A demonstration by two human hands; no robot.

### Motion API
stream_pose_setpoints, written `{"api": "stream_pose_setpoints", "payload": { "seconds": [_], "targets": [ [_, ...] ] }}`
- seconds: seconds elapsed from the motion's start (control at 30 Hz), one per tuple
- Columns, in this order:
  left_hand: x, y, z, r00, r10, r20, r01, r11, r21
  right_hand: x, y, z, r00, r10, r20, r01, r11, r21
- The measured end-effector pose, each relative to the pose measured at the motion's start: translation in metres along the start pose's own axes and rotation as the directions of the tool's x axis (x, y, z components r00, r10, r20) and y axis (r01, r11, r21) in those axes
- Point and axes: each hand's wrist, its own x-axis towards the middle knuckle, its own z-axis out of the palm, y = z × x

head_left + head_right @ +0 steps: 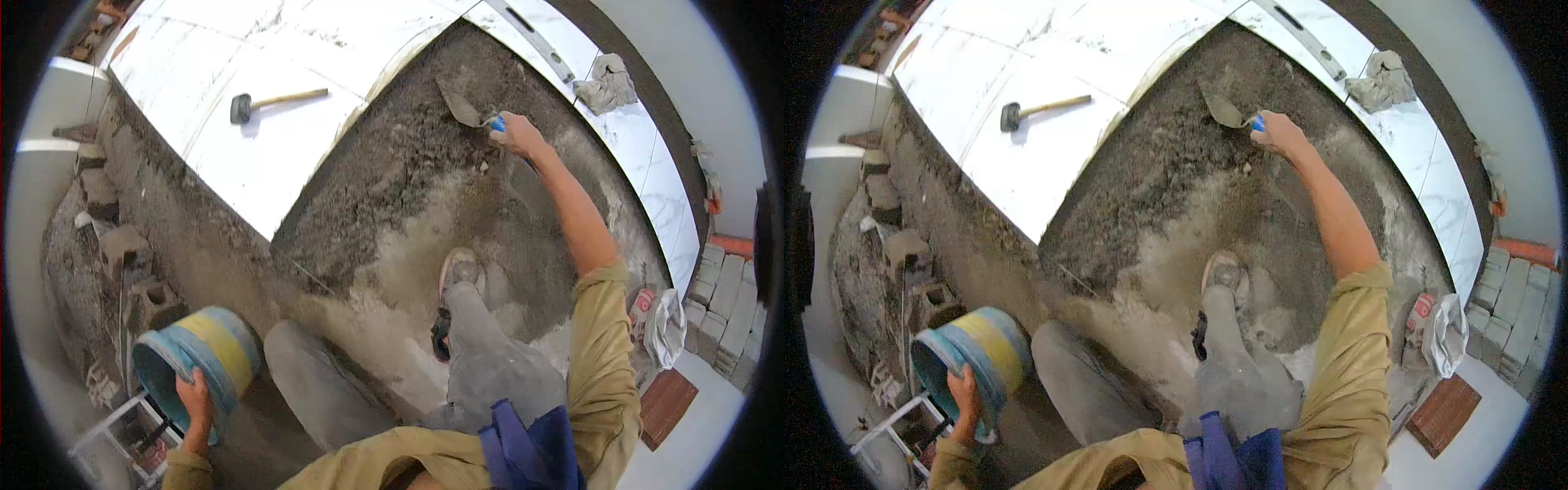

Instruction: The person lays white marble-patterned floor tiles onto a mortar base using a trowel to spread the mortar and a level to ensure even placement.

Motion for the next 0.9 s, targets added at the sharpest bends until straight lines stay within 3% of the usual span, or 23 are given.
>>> {"api": "stream_pose_setpoints", "payload": {
  "seconds": [0.1, 0.17, 0.2, 0.23, 0.3, 0.37, 0.43, 0.53, 0.57, 0.67, 0.77, 0.9],
  "targets": [
    [0.006, -0.016, 0.001, 0.998, 0.057, -0.037, -0.058, 0.998, -0.025, -0.034, -0.027, 0.038, 0.998, -0.045, 0.039, 0.048, 0.997, -0.064],
    [0.006, -0.013, 0.003, 0.996, 0.04, -0.086, -0.023, 0.981, 0.195, -0.076, -0.043, 0.051, 0.982, -0.127, 0.14, 0.144, 0.983, -0.116],
    [0.003, -0.004, 0.002, 0.998, 0.03, -0.061, -0.025, 0.996, 0.084, -0.098, -0.053, 0.047, 0.964, -0.153, 0.217, 0.186, 0.972, -0.141],
    [0.004, 0.001, 0.001, 0.997, 0.028, -0.066, -0.022, 0.996, 0.083, -0.115, -0.064, 0.04, 0.941, -0.172, 0.292, 0.224, 0.962, -0.157],
    [0.001, 0.002, 0.002, 0.994, 0.098, -0.04, -0.1, 0.994, -0.049, -0.129, -0.074, 0.024, 0.942, -0.173, 0.287, 0.228, 0.958, -0.172],
    [0.006, -0.009, 0.001, 0.996, 0.086, -0.018, -0.087, 0.996, -0.038, -0.131, -0.072, 0.028, 0.94, -0.172, 0.293, 0.233, 0.955, -0.185],
    [0.008, -0.007, -0.001, 0.996, 0.085, -0.004, -0.085, 0.996, -0.01, -0.101, -0.067, 0.04, 0.983, -0.166, 0.075, 0.175, 0.976, -0.128],
    [0.01, -0.023, 0.003, 0.998, 0.052, -0.04, -0.054, 0.997, -0.047, -0.085, -0.092, 0.076, 0.974, -0.184, 0.129, 0.2, 0.971, -0.129],
    [0.006, -0.011, 0.0, 0.997, 0.07, -0.017, -0.07, 0.997, -0.031, -0.099, -0.106, 0.088, 0.954, -0.201, 0.223, 0.231, 0.966, -0.119],
    [0.002, 0.004, -0.002, 0.997, 0.082, -0.006, -0.082, 0.997, -0.006, -0.144, -0.135, 0.111, 0.922, -0.282, 0.264, 0.326, 0.935, -0.138],
    [0.005, -0.003, 0.0, 0.997, 0.068, -0.022, -0.069, 0.997, -0.037, -0.151, -0.165, 0.094, 0.793, -0.416, 0.446, 0.506, 0.857, -0.101],
    [0.005, -0.007, 0.001, 0.992, 0.112, -0.055, -0.113, 0.994, -0.008, -0.114, -0.191, 0.102, 0.939, -0.295, 0.176, 0.317, 0.942, -0.115]
  ]
}}
